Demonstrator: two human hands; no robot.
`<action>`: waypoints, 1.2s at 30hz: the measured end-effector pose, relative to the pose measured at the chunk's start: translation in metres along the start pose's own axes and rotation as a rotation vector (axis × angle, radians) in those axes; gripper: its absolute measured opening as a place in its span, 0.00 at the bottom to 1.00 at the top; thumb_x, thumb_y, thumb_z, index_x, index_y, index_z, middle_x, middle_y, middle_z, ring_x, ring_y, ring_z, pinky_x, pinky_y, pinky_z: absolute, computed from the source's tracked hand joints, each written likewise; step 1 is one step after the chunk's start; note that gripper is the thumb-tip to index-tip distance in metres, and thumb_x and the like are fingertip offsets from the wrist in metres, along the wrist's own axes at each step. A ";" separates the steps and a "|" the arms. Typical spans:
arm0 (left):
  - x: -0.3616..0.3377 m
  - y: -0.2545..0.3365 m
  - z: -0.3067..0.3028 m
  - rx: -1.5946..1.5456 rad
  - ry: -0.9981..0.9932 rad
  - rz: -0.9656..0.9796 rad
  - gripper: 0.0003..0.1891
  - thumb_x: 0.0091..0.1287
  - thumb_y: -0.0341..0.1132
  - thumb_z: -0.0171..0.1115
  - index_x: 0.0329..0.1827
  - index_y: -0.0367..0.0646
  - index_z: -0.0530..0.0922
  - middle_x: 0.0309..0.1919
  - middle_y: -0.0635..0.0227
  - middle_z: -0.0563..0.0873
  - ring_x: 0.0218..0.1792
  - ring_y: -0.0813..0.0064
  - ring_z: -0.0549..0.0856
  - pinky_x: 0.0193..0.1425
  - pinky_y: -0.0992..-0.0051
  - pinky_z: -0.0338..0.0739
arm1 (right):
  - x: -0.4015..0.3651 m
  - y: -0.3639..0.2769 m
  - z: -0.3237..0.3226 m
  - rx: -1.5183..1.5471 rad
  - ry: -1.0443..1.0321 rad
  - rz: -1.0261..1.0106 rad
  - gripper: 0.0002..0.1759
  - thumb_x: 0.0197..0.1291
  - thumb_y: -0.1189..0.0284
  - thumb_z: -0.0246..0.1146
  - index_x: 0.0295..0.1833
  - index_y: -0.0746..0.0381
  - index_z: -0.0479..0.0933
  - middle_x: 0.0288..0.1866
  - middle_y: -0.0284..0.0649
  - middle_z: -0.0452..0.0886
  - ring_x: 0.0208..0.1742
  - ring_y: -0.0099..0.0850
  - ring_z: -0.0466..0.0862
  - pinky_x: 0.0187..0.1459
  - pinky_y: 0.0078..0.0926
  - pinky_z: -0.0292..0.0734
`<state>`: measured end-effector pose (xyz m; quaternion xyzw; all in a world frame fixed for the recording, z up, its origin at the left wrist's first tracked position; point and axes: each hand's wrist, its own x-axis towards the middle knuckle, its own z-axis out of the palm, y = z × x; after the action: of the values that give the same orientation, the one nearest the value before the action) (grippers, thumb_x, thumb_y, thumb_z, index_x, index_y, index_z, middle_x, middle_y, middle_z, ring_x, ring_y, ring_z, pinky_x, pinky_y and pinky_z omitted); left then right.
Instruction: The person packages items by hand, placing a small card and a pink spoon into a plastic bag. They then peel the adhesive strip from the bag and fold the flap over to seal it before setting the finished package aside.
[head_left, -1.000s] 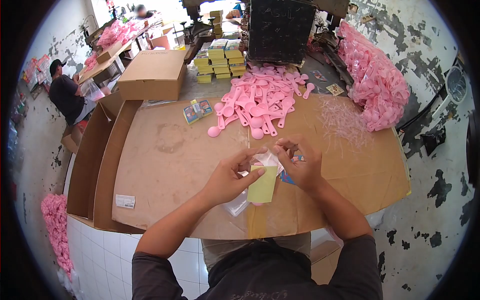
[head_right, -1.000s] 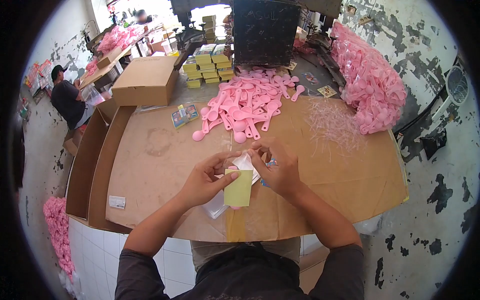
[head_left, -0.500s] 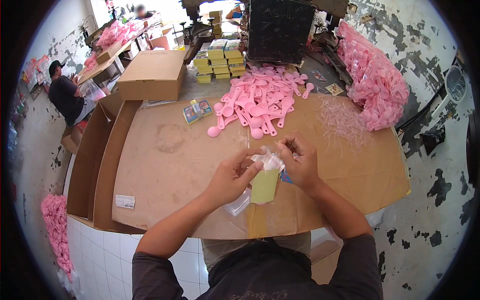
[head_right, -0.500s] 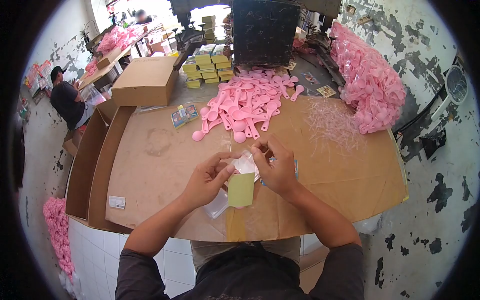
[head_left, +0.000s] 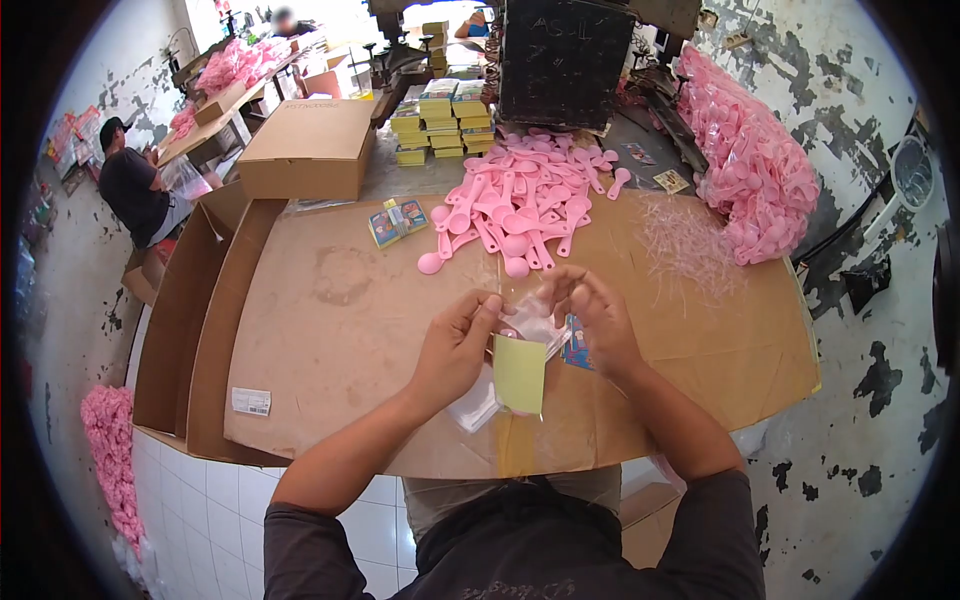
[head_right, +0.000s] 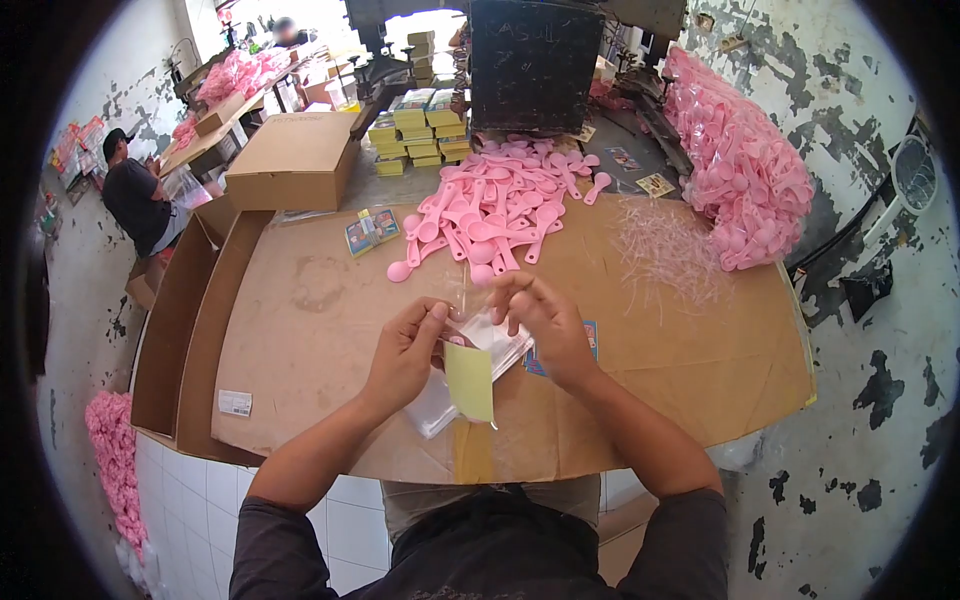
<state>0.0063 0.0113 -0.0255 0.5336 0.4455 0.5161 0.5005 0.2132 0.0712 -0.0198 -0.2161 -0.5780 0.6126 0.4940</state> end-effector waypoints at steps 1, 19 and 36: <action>0.001 -0.001 -0.001 -0.029 0.017 -0.016 0.16 0.86 0.44 0.49 0.52 0.41 0.80 0.35 0.70 0.88 0.32 0.84 0.87 0.33 0.80 0.82 | -0.001 -0.002 0.001 -0.091 -0.053 -0.007 0.15 0.74 0.70 0.63 0.61 0.64 0.77 0.40 0.35 0.83 0.42 0.21 0.81 0.44 0.21 0.76; 0.007 0.004 -0.012 -0.095 -0.107 -0.010 0.16 0.79 0.33 0.61 0.65 0.35 0.81 0.52 0.61 0.91 0.49 0.75 0.90 0.52 0.72 0.88 | -0.002 -0.007 -0.018 -0.186 -0.121 0.230 0.11 0.71 0.74 0.69 0.55 0.65 0.84 0.43 0.32 0.88 0.41 0.16 0.85 0.43 0.17 0.79; 0.005 0.003 -0.017 -0.071 -0.142 0.115 0.13 0.80 0.29 0.57 0.60 0.33 0.83 0.51 0.60 0.90 0.48 0.75 0.90 0.52 0.71 0.88 | 0.001 -0.012 -0.025 -0.244 -0.146 0.157 0.06 0.70 0.79 0.64 0.47 0.69 0.86 0.45 0.36 0.85 0.40 0.21 0.83 0.42 0.22 0.80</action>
<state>-0.0100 0.0173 -0.0226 0.5753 0.3591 0.5204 0.5189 0.2384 0.0828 -0.0142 -0.2737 -0.6637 0.5888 0.3713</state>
